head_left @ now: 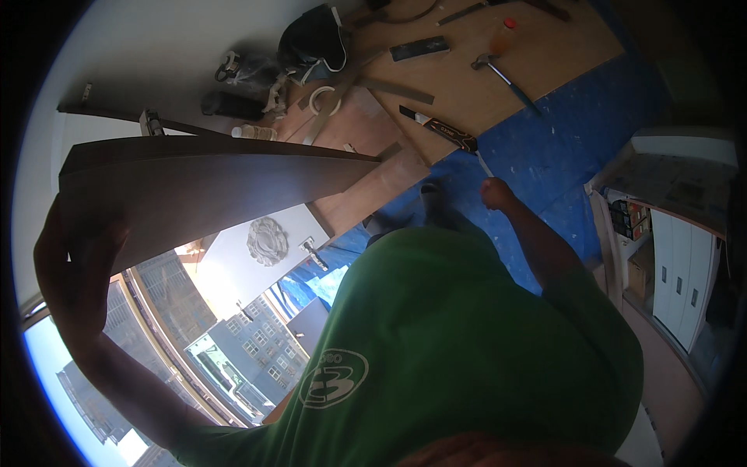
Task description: The person assembles a cabinet door by attaching a metal hinge with a hammer and chisel. They repeatedly position the hinge, tap it into place, and adjust the door on a workbench.
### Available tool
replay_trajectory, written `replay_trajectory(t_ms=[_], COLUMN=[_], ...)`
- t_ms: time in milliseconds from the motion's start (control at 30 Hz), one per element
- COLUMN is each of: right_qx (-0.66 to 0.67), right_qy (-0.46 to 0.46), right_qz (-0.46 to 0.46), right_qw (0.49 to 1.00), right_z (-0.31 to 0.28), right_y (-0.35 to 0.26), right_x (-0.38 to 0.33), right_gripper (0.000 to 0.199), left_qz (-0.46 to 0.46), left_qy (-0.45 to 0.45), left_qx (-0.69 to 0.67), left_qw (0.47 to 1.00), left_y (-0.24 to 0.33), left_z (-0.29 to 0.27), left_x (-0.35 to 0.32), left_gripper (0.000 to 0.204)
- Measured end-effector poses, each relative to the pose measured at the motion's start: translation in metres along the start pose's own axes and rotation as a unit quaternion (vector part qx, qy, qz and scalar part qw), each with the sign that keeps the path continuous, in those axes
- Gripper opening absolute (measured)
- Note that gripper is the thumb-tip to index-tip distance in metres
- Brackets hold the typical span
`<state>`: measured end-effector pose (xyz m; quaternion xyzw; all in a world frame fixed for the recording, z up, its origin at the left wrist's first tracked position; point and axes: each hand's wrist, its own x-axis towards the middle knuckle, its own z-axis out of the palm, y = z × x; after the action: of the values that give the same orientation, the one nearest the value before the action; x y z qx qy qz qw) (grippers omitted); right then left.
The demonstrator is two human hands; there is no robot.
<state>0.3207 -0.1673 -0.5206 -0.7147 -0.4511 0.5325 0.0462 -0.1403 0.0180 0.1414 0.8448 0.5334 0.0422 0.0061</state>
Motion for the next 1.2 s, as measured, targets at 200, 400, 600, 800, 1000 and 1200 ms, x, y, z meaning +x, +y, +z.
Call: replay_trajectory(t_ms=[200,400,600,800,1000,1200], right_qx=[-0.019,0.079,-0.014,-0.175,-0.258,-0.291], right_qy=[-0.066,0.236,0.416,0.317,0.268,0.312], right_qz=[0.051,0.025,-0.145,-0.156,-0.111,-0.138], right_qw=[0.996,0.968,0.898,0.919,0.922,0.894], right_z=[0.001,-0.011,-0.038,-0.048,-0.039,-0.034], right_y=[0.003,-0.020,-0.054,-0.137,-0.142,-0.128], right_x=[0.030,0.018,0.027,0.035,0.062,0.078], right_gripper=[0.009,0.018,0.023,0.043,0.045,0.040], left_qz=[0.094,0.032,0.057,0.045,0.001,0.028], left_qy=[-0.080,-0.022,-0.050,0.005,-0.002,0.011], left_qx=[0.026,0.116,0.140,0.126,0.166,0.088], left_qw=[0.992,0.993,0.987,0.991,0.986,0.996], left_y=[0.008,0.001,0.020,0.014,0.015,0.004], left_z=[-0.011,0.002,0.000,0.002,-0.006,-0.017], left_x=[0.018,0.011,0.011,0.010,0.011,0.006], left_gripper=[0.044,0.050,0.056,0.065,0.072,0.067])
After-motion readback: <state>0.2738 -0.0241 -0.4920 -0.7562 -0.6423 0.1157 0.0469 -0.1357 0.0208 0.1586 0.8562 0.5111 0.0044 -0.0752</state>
